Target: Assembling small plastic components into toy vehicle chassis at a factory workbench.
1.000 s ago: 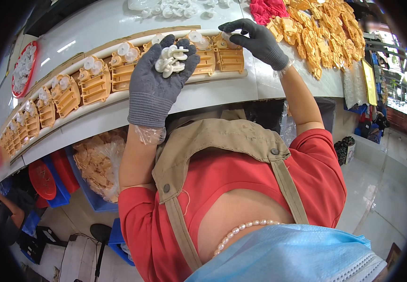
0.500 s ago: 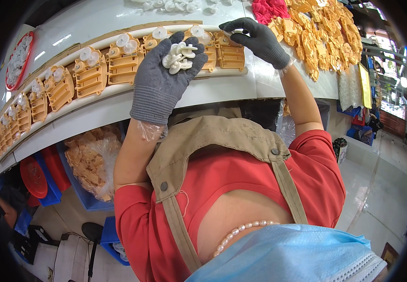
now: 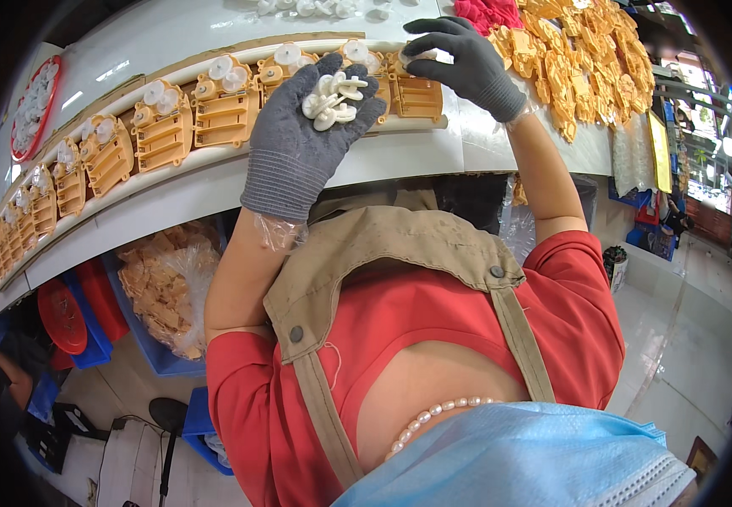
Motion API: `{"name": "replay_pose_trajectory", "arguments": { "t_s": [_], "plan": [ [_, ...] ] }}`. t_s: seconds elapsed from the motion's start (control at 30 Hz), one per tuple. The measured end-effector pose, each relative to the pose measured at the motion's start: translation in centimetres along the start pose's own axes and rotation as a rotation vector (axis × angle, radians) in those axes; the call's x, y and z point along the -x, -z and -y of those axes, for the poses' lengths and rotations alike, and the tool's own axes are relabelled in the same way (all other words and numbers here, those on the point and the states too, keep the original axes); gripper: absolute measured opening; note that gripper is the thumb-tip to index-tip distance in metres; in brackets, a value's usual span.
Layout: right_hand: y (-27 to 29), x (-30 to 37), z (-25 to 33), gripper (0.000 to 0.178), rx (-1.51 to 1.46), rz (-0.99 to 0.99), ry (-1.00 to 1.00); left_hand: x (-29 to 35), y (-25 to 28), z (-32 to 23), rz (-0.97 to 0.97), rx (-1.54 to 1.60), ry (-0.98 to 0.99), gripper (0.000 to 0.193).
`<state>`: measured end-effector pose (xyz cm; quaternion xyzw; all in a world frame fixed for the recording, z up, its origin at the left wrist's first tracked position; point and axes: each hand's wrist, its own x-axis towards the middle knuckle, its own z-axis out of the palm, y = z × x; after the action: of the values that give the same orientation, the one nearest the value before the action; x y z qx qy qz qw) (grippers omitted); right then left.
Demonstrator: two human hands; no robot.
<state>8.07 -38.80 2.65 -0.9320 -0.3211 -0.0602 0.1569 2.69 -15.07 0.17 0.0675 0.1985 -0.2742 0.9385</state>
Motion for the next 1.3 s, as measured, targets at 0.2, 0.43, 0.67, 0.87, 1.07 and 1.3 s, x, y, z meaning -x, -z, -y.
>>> {"name": "replay_pose_trajectory", "arguments": {
  "t_s": [0.2,0.43,0.67,0.87,1.07,1.3],
  "plan": [
    [0.1,0.2,0.6,0.015,0.149,-0.028,0.104,-0.4,0.2,0.2,0.027,-0.023,0.010,0.036],
    [1.7,0.1,2.9,0.023,-0.115,-0.166,0.196,-0.3,-0.3,0.9,0.078,-0.073,0.031,0.033],
    [1.3,-0.9,3.6,0.022,-0.033,-0.002,0.407,-0.9,0.4,1.2,0.193,-0.020,0.057,0.030],
    [1.2,-1.2,3.7,0.016,-0.218,0.172,0.186,-0.3,0.8,1.3,0.186,-0.730,-0.212,0.031],
    [1.0,-2.8,3.6,0.016,-0.257,0.182,0.150,0.3,1.2,0.2,0.272,0.001,0.065,0.031],
    [0.0,-5.4,3.3,0.023,-0.195,0.137,0.113,1.2,1.5,-0.9,0.100,0.028,0.066,0.032]
  ]
}}
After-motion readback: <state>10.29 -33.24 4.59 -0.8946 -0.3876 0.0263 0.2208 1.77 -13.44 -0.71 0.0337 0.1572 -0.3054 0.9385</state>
